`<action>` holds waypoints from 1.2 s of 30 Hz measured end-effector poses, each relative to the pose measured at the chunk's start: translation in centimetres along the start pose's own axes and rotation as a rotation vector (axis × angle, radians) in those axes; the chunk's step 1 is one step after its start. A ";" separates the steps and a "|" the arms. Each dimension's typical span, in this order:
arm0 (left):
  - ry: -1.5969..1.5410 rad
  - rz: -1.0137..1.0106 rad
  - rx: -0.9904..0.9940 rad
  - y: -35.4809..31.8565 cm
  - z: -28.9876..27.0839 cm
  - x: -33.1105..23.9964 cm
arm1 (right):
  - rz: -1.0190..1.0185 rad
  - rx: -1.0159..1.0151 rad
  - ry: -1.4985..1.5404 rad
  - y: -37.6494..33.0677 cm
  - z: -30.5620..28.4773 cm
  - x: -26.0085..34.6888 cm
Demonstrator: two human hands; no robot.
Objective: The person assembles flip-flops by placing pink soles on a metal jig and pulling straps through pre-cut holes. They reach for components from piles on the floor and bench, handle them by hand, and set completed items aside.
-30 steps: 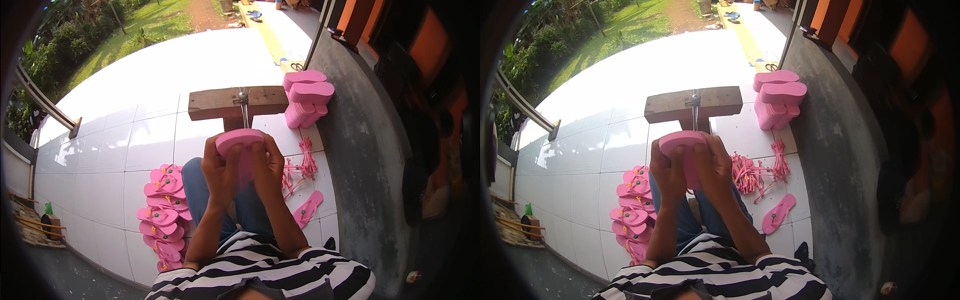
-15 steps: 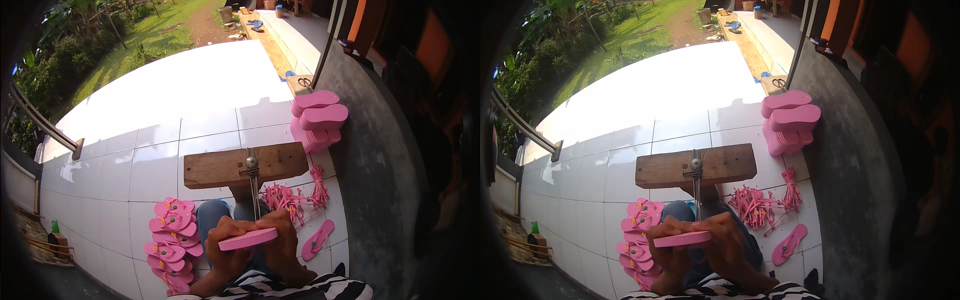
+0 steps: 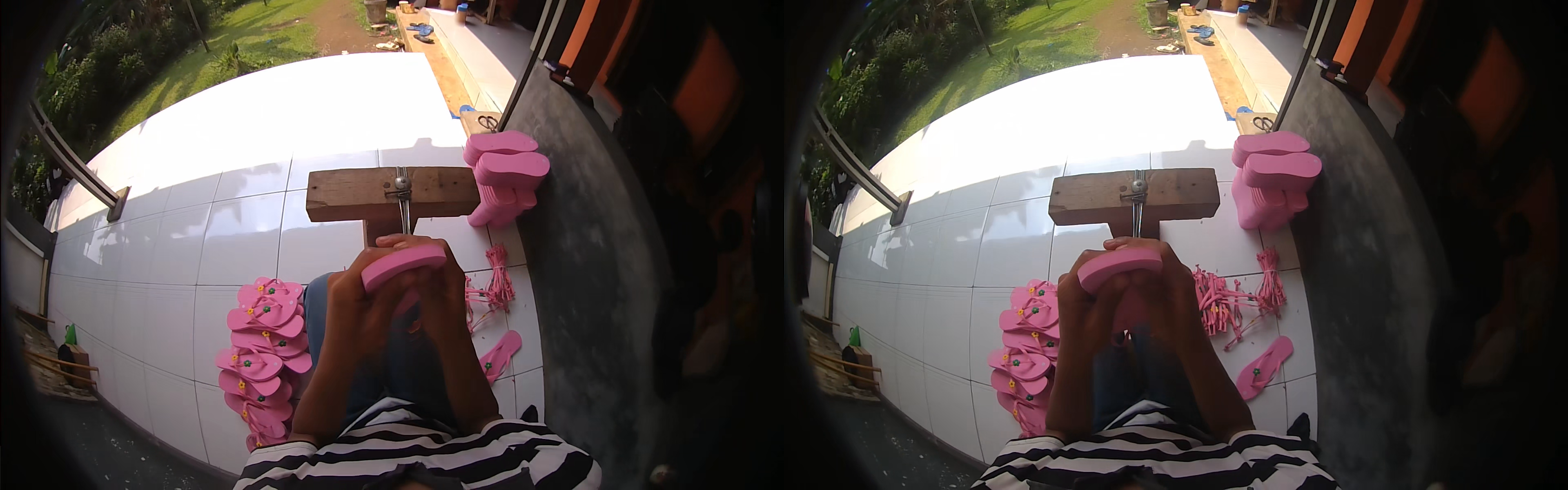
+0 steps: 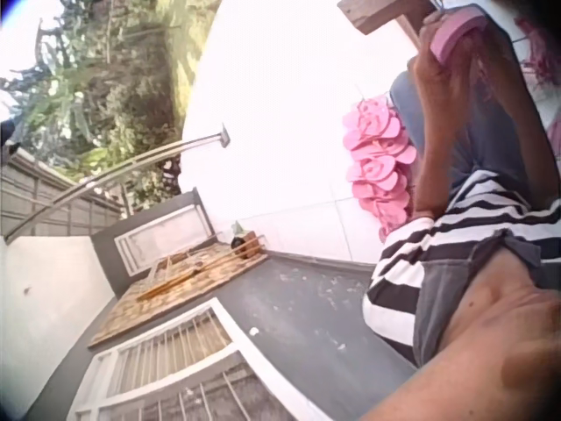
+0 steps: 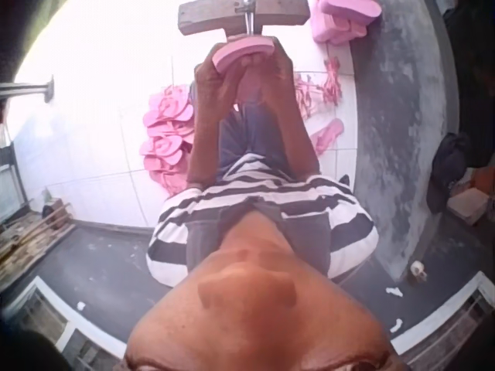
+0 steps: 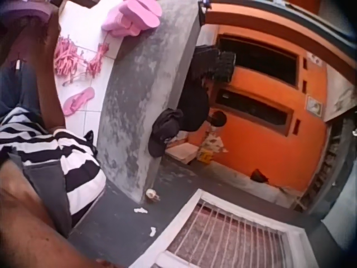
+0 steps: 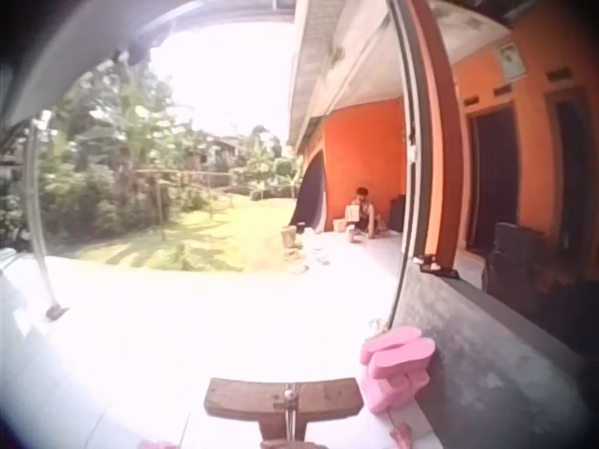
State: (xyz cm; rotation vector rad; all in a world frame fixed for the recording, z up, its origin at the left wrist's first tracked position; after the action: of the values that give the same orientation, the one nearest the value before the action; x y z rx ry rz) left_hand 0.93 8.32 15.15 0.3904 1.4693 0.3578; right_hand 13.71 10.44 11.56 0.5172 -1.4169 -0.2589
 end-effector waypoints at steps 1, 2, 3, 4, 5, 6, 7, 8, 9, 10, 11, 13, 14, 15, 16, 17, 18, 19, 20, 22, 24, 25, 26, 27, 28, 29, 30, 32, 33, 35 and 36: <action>-0.033 -0.082 -0.018 0.1 0.1 -0.4 | 0.046 -0.059 -0.016 -0.3 0.3 -0.5; -0.068 -0.164 -0.034 -0.2 0.4 -0.7 | 0.031 -0.082 -0.070 -0.7 0.3 -0.1; -0.035 -0.064 -0.023 -0.6 0.4 -0.1 | 0.011 -0.106 -0.113 -0.8 0.5 -0.1; -0.022 -0.073 -0.059 -1.0 0.6 0.0 | -0.008 -0.132 -0.157 -0.9 0.6 -0.1; -0.010 -0.083 -0.093 -1.5 0.9 0.3 | 0.026 -0.146 -0.161 -1.0 0.6 0.2; -0.005 -0.087 -0.127 -1.6 1.1 0.4 | 0.077 -0.134 -0.185 -1.2 0.6 0.3; -0.034 -0.109 -0.136 -1.5 1.2 0.7 | 0.113 -0.134 -0.223 -1.4 0.3 0.2; -0.065 -0.135 -0.144 -1.8 1.4 1.0 | 0.151 -0.137 -0.262 -1.8 0.0 0.1; -0.011 0.015 -0.110 -1.4 0.7 0.6 | 0.032 -0.113 -0.279 -1.1 0.4 0.6; 0.046 0.130 -0.085 -1.7 0.2 0.4 | -0.051 -0.087 -0.294 -1.3 0.5 1.2; 0.051 0.156 -0.046 -1.7 -0.3 0.3 | -0.142 -0.118 -0.458 -1.2 0.8 1.8; 0.009 0.080 0.001 -2.1 -0.5 1.1 | -0.173 -0.070 -0.612 -1.8 -0.3 1.3; -0.022 0.042 0.007 -1.9 -0.6 1.4 | -0.159 -0.034 -0.496 -1.1 -0.4 1.0; -0.057 0.008 0.011 -2.0 -0.6 1.6 | -0.148 0.002 -0.384 -0.1 -0.5 1.0; -0.027 0.072 -0.005 -1.8 -0.6 1.6 | -0.138 0.040 -0.270 0.4 -0.5 1.0; 0.006 0.138 -0.022 -1.4 -0.5 1.5 | -0.152 0.048 -0.245 0.1 -0.4 0.7; -0.006 0.199 -0.015 -0.5 0.8 1.1 | -0.140 0.016 -0.266 0.2 -1.4 1.1; 0.057 0.173 -0.073 -0.9 0.7 1.5 | -0.120 0.019 -0.218 0.0 -0.9 0.4; 0.091 0.155 -0.096 -1.5 0.6 1.5 | -0.101 0.021 -0.171 -0.7 -0.2 0.1; 0.096 0.128 -0.122 -1.7 1.1 1.5 | 0.147 -0.042 0.115 -1.8 0.2 0.7; 0.088 0.125 -0.128 -1.9 1.3 1.2 | 0.070 -0.071 -0.156 -1.3 0.1 0.9; 0.107 0.127 -0.137 -1.9 1.5 1.1 | 0.061 -0.081 -0.167 -1.3 -0.1 0.8; 0.125 0.126 -0.145 -1.9 1.6 1.2 | 0.083 -0.079 -0.217 -2.0 -0.3 1.0; 0.114 0.085 -0.132 -2.3 1.3 1.3 | 0.070 -0.074 -0.262 -2.2 -0.5 1.6; 0.111 0.118 -0.134 -2.6 1.2 1.2 | 0.048 -0.080 -0.312 -2.4 -0.6 1.7; 0.100 0.160 -0.138 -2.6 1.2 0.8 | 0.046 -0.098 -0.273 -2.6 -0.5 1.7; 0.096 0.190 -0.146 -2.2 1.0 0.6 | 0.039 -0.078 -0.330 -2.8 -0.5 2.3; 0.063 0.206 -0.170 -1.9 0.8 1.0 | -0.111 -0.186 -0.725 -3.2 -0.1 2.0; 0.042 0.200 -0.187 -2.1 0.7 1.2 | -0.116 -0.134 -0.703 -2.9 -0.5 1.6; -0.039 0.128 -0.240 -2.1 0.3 2.1 | -0.057 -0.038 -0.643 -3.2 -1.2 0.5; -0.086 0.093 -0.266 -1.5 0.3 2.6 | 0.077 -0.029 -0.474 -3.3 -1.4 0.5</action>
State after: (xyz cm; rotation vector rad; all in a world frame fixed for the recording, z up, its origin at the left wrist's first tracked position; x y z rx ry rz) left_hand 1.44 8.16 12.15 0.2566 1.3021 0.5966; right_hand 15.60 7.63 10.26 0.3891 -1.8859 -0.3553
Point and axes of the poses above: each hand's wrist, its own y-axis towards the middle knuckle, its own z-axis out of the palm, x = y × z, the point moved 1 cm from there along y, towards the middle knuckle, and after that the axes turned 12 degrees about -y, right-handed, at the moved point
